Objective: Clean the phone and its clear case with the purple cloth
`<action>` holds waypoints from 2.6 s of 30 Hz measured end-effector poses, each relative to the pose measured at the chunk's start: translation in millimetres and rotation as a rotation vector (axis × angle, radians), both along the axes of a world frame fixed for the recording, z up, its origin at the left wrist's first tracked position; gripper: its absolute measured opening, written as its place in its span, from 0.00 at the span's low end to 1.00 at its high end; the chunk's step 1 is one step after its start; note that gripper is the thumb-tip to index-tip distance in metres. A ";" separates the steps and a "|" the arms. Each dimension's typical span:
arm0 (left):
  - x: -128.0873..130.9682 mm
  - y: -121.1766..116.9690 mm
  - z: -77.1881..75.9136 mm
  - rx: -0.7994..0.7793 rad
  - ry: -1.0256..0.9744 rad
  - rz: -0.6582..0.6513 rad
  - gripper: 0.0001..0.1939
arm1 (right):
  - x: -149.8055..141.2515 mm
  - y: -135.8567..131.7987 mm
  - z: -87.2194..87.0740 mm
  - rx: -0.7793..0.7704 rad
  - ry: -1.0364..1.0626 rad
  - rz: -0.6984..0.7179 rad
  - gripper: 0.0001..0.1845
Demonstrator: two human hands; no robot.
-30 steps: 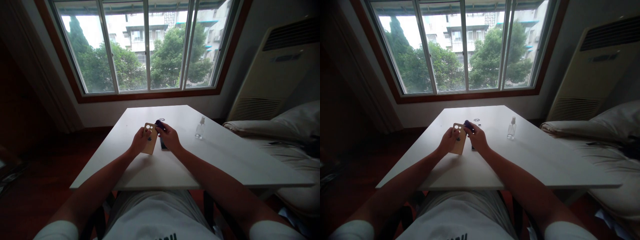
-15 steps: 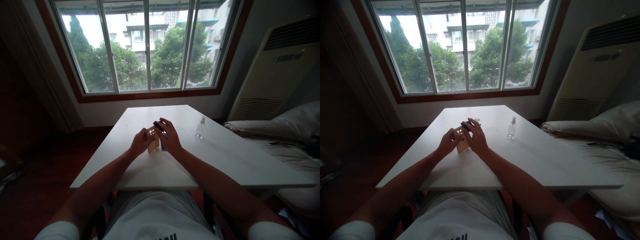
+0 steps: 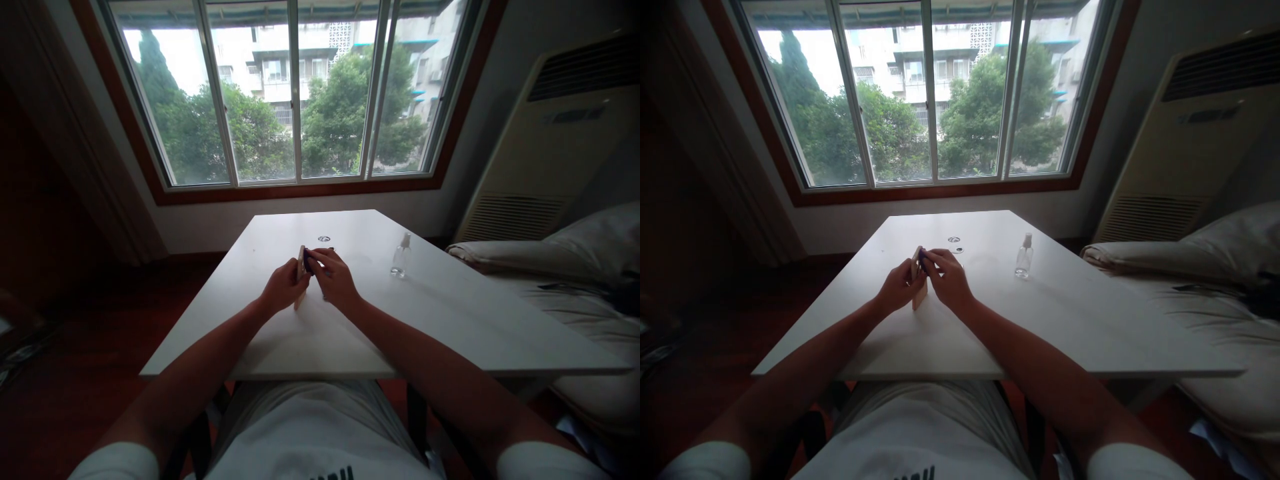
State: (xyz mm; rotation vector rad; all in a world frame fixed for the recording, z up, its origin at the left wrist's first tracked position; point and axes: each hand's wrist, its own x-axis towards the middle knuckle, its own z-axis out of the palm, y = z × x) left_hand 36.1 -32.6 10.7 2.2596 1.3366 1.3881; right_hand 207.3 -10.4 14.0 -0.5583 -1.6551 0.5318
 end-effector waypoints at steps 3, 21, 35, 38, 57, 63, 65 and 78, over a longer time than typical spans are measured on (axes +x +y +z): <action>-0.6 1.4 -0.5 -0.020 -0.021 0.023 0.09 | -1.9 1.7 -4.1 -0.026 -0.090 0.021 0.23; 5.6 -7.3 4.5 -0.046 0.196 -0.007 0.12 | 10.8 -17.5 19.9 0.399 -0.117 -0.048 0.20; 5.9 -6.4 1.3 -0.046 0.246 0.034 0.21 | 14.1 -1.0 14.1 0.340 -0.090 -0.080 0.20; 4.9 -5.2 -0.3 -0.035 0.246 0.037 0.19 | 12.3 -10.2 12.7 0.408 -0.170 -0.031 0.22; 3.6 -5.5 -2.3 -0.008 0.287 0.077 0.18 | 12.2 -10.6 15.1 0.375 -0.149 0.020 0.23; 2.1 -4.4 -2.8 -0.023 0.287 0.056 0.16 | 9.6 -15.3 14.8 0.434 -0.185 0.033 0.23; 2.6 -4.7 -2.2 -0.035 0.283 0.059 0.17 | 11.0 -11.3 14.6 0.427 -0.195 0.024 0.23; 5.6 -6.9 1.9 -0.044 0.332 0.046 0.20 | 15.5 -4.4 14.3 0.398 -0.184 -0.025 0.22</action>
